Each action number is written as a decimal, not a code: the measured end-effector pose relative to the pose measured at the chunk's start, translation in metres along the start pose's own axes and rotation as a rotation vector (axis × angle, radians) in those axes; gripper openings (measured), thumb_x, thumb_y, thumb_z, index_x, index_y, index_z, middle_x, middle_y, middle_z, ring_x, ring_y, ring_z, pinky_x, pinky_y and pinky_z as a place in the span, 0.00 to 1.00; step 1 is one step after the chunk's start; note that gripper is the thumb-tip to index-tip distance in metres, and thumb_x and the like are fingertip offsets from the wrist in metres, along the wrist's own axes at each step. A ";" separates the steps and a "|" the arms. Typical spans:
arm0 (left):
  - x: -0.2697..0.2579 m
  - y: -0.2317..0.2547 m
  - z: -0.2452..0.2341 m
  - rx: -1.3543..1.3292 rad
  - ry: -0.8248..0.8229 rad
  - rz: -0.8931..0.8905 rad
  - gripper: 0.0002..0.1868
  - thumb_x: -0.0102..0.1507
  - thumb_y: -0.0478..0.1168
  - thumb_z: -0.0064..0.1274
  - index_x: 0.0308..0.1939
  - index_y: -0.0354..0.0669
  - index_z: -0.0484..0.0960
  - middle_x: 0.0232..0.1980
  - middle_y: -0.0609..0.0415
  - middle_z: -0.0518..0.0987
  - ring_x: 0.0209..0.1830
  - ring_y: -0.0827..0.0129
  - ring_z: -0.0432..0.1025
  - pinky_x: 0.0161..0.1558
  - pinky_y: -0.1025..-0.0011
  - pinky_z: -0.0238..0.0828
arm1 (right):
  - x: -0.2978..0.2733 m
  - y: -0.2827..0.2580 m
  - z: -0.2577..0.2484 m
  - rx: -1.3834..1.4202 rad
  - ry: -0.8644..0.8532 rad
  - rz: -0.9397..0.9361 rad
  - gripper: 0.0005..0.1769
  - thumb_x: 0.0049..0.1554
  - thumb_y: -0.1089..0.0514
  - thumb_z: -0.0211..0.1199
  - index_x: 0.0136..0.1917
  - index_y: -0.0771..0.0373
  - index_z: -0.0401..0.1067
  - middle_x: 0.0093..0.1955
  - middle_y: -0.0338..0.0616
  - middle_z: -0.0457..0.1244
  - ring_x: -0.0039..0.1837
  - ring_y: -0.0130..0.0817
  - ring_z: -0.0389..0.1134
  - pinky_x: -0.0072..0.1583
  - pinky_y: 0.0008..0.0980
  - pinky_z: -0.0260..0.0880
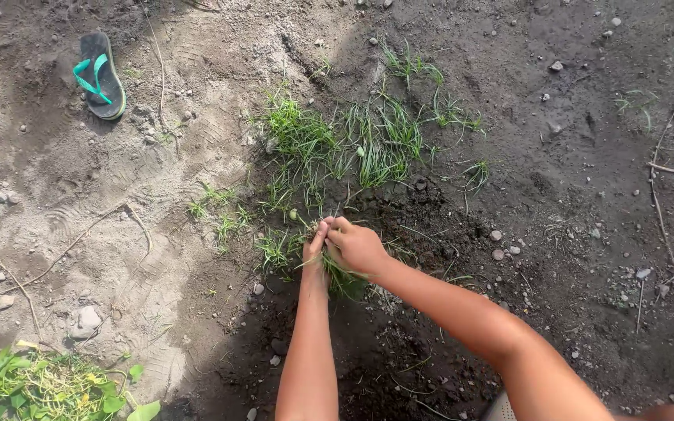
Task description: Pulling weeds and replanting them in soil and a flower pot.
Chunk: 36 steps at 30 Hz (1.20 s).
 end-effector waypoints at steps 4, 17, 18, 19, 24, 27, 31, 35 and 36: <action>0.002 0.000 -0.017 0.045 0.108 -0.029 0.16 0.62 0.43 0.61 0.50 0.36 0.85 0.41 0.54 0.83 0.36 0.68 0.76 0.37 0.69 0.74 | 0.013 0.049 0.000 -0.006 0.109 0.244 0.07 0.58 0.57 0.62 0.50 0.57 0.72 0.53 0.43 0.66 0.44 0.50 0.72 0.45 0.46 0.73; -0.011 0.019 0.018 0.070 0.008 -0.008 0.14 0.62 0.39 0.60 0.50 0.40 0.84 0.33 0.58 0.79 0.29 0.74 0.72 0.32 0.74 0.68 | 0.037 0.185 0.097 -0.830 -0.184 0.156 0.21 0.57 0.57 0.56 0.60 0.70 0.72 0.50 0.51 0.64 0.42 0.43 0.70 0.41 0.43 0.70; -0.010 0.016 0.017 0.070 0.010 -0.008 0.14 0.62 0.39 0.60 0.50 0.40 0.84 0.33 0.58 0.79 0.29 0.74 0.72 0.32 0.74 0.68 | 0.037 0.189 0.102 -0.829 -0.185 0.155 0.21 0.57 0.57 0.56 0.60 0.70 0.72 0.50 0.51 0.64 0.42 0.43 0.70 0.41 0.43 0.70; -0.008 0.014 0.018 0.072 -0.012 0.009 0.13 0.62 0.39 0.60 0.50 0.39 0.84 0.34 0.58 0.80 0.30 0.74 0.73 0.33 0.74 0.69 | 0.037 0.191 0.109 -0.851 -0.201 0.122 0.17 0.56 0.56 0.57 0.54 0.68 0.74 0.49 0.51 0.64 0.43 0.43 0.70 0.42 0.43 0.69; -0.013 0.013 0.029 0.067 -0.035 -0.014 0.13 0.62 0.38 0.61 0.49 0.39 0.84 0.34 0.58 0.80 0.30 0.74 0.73 0.33 0.74 0.69 | 0.042 0.192 0.119 -0.892 -0.376 0.032 0.12 0.54 0.58 0.59 0.44 0.68 0.78 0.46 0.48 0.64 0.46 0.44 0.69 0.44 0.43 0.68; -0.021 0.018 0.032 0.089 0.017 -0.025 0.12 0.61 0.39 0.61 0.48 0.39 0.84 0.35 0.58 0.82 0.31 0.73 0.75 0.34 0.73 0.72 | 0.041 0.181 0.104 -0.722 -0.470 0.040 0.11 0.54 0.58 0.58 0.41 0.66 0.78 0.46 0.50 0.65 0.47 0.46 0.69 0.47 0.44 0.68; -0.021 0.024 0.034 0.079 0.041 -0.045 0.13 0.61 0.40 0.62 0.48 0.40 0.86 0.35 0.57 0.82 0.31 0.73 0.75 0.34 0.72 0.72 | 0.032 0.164 0.080 -0.653 -0.385 0.014 0.09 0.54 0.60 0.57 0.40 0.65 0.76 0.44 0.49 0.64 0.46 0.46 0.70 0.47 0.43 0.70; -0.033 0.034 0.046 0.104 0.036 -0.039 0.14 0.61 0.42 0.61 0.49 0.41 0.86 0.35 0.58 0.82 0.30 0.72 0.75 0.33 0.72 0.71 | 0.030 0.116 0.018 -0.454 -0.273 0.061 0.06 0.52 0.60 0.59 0.40 0.65 0.73 0.42 0.50 0.63 0.44 0.49 0.70 0.45 0.46 0.71; -0.043 0.035 0.054 0.102 0.031 -0.046 0.14 0.61 0.42 0.61 0.49 0.41 0.86 0.35 0.58 0.82 0.30 0.72 0.75 0.33 0.72 0.71 | 0.028 0.097 -0.003 -0.460 -0.276 0.068 0.06 0.52 0.60 0.59 0.40 0.65 0.73 0.42 0.50 0.63 0.44 0.49 0.70 0.45 0.46 0.71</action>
Point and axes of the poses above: each hand's wrist, its own x-axis towards the middle knuckle, its own z-axis out of the palm, y = z × x, the point moved 9 cm from there along x, towards the middle knuckle
